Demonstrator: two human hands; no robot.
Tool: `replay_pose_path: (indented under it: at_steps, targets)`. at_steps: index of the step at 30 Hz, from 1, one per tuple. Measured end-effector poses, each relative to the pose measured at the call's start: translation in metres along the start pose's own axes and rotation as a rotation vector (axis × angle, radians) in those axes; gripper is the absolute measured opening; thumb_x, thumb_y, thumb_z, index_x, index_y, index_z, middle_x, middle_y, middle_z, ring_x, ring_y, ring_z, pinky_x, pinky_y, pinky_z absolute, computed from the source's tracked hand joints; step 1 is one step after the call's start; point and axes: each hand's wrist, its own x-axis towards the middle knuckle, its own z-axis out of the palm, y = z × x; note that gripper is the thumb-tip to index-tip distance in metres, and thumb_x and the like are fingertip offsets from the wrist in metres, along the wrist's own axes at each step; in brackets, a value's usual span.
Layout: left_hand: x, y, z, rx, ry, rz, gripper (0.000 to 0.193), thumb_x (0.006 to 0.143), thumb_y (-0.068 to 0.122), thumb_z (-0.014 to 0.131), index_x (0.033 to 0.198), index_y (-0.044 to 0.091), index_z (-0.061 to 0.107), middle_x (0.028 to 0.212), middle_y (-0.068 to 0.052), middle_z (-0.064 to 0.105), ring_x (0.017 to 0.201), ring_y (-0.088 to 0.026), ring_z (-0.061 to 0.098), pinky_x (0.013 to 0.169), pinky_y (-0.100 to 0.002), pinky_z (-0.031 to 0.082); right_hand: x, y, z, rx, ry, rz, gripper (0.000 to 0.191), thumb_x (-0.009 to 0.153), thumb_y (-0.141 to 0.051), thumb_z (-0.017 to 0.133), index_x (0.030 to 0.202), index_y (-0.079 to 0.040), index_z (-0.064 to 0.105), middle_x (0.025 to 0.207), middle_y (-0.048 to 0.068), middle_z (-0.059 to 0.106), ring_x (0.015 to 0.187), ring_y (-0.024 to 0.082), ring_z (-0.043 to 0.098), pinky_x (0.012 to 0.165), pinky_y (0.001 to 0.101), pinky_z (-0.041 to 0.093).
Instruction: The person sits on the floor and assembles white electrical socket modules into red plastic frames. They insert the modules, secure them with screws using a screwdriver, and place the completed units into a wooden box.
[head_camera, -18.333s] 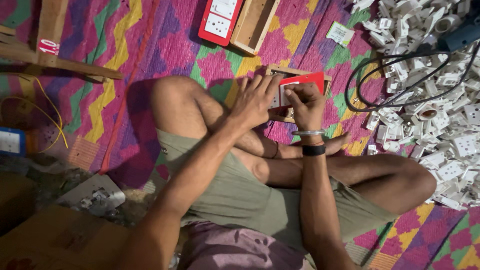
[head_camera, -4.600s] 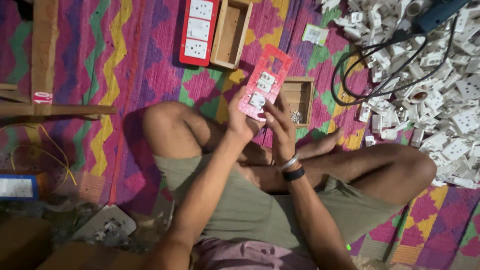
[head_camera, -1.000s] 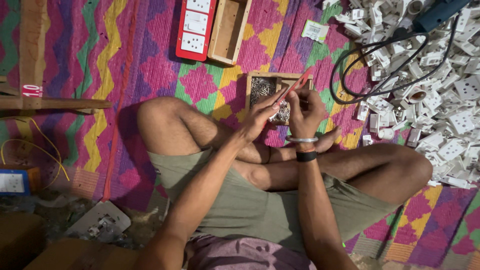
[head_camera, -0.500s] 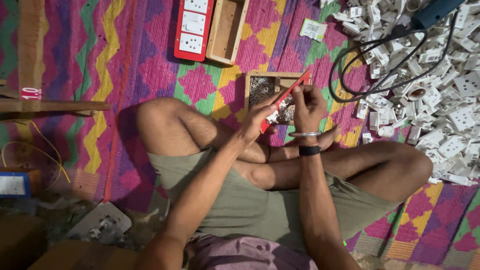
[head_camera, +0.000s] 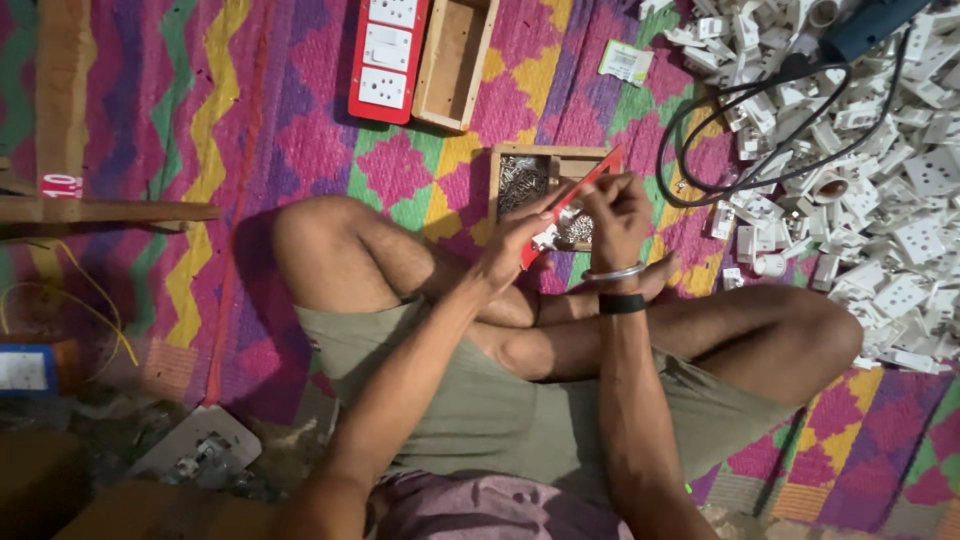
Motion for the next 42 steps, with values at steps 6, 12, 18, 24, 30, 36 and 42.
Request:
replay_pose_path:
  at_steps: [6,12,18,24,30,36,42]
  targets:
    - [-0.001,0.003,0.002,0.027,0.009,-0.016,0.055,0.104,0.029,0.05,0.156,0.012,0.049,0.149,-0.006,0.054,0.116,-0.01,0.054,0.065,-0.024,0.053,0.0,0.002,-0.003,0.037,0.014,0.044,0.033,0.092,0.003,0.074,0.087,-0.011,0.045,0.093,0.001,0.061,0.08,0.008,0.057,0.073,0.0237,0.053]
    - [0.005,-0.012,-0.006,0.082,-0.033,0.124,0.056,0.108,0.029,0.052,0.16,0.008,0.048,0.156,-0.007,0.055,0.133,-0.008,0.054,0.094,-0.021,0.054,0.002,0.003,-0.002,0.103,0.001,0.052,0.031,0.093,0.005,0.072,0.093,-0.011,0.046,0.095,0.002,0.062,0.083,0.009,0.058,0.075,0.0245,0.053]
    - [0.019,-0.023,-0.032,-0.29,0.087,0.047,0.042,0.104,0.03,0.061,0.136,0.003,0.06,0.116,-0.013,0.066,0.099,-0.019,0.065,0.068,-0.041,0.062,-0.001,0.001,-0.006,-0.536,0.183,-0.026,0.008,0.099,-0.007,0.07,0.1,-0.005,0.063,0.086,0.005,0.069,0.076,0.016,0.062,0.069,0.03,0.05]
    - [0.018,-0.006,-0.051,-0.41,0.193,0.101,0.039,0.099,0.034,0.059,0.129,0.009,0.059,0.115,-0.008,0.068,0.099,-0.018,0.068,0.07,-0.042,0.063,-0.021,-0.002,0.001,-1.315,-0.233,-0.199,0.027,0.072,-0.011,0.076,0.098,-0.015,0.081,0.086,0.011,0.068,0.084,0.038,0.065,0.07,0.0476,0.052]
    - [0.016,0.005,-0.039,-0.327,0.214,0.083,0.039,0.101,0.034,0.057,0.131,0.01,0.058,0.113,-0.008,0.067,0.097,-0.018,0.067,0.069,-0.04,0.062,-0.023,0.006,0.009,-1.35,-0.205,-0.176,0.01,0.082,-0.014,0.077,0.092,-0.016,0.08,0.086,0.011,0.066,0.083,0.035,0.066,0.07,0.0484,0.054]
    - [0.016,0.007,-0.03,-0.226,0.184,0.102,0.038,0.1,0.03,0.059,0.132,0.008,0.059,0.113,-0.005,0.068,0.095,-0.014,0.066,0.063,-0.036,0.062,-0.022,0.009,0.003,-1.21,-0.117,-0.108,0.011,0.075,-0.012,0.081,0.085,-0.009,0.077,0.085,0.011,0.073,0.078,0.033,0.07,0.069,0.0441,0.056]
    - [0.018,-0.004,-0.025,-0.095,0.221,0.035,0.023,0.098,0.026,0.059,0.116,0.011,0.057,0.102,-0.005,0.068,0.087,-0.014,0.066,0.063,-0.033,0.059,-0.008,-0.012,-0.002,-0.254,-0.064,0.278,0.009,0.092,-0.008,0.08,0.098,-0.002,0.077,0.084,0.001,0.074,0.069,0.007,0.062,0.06,0.0233,0.047]
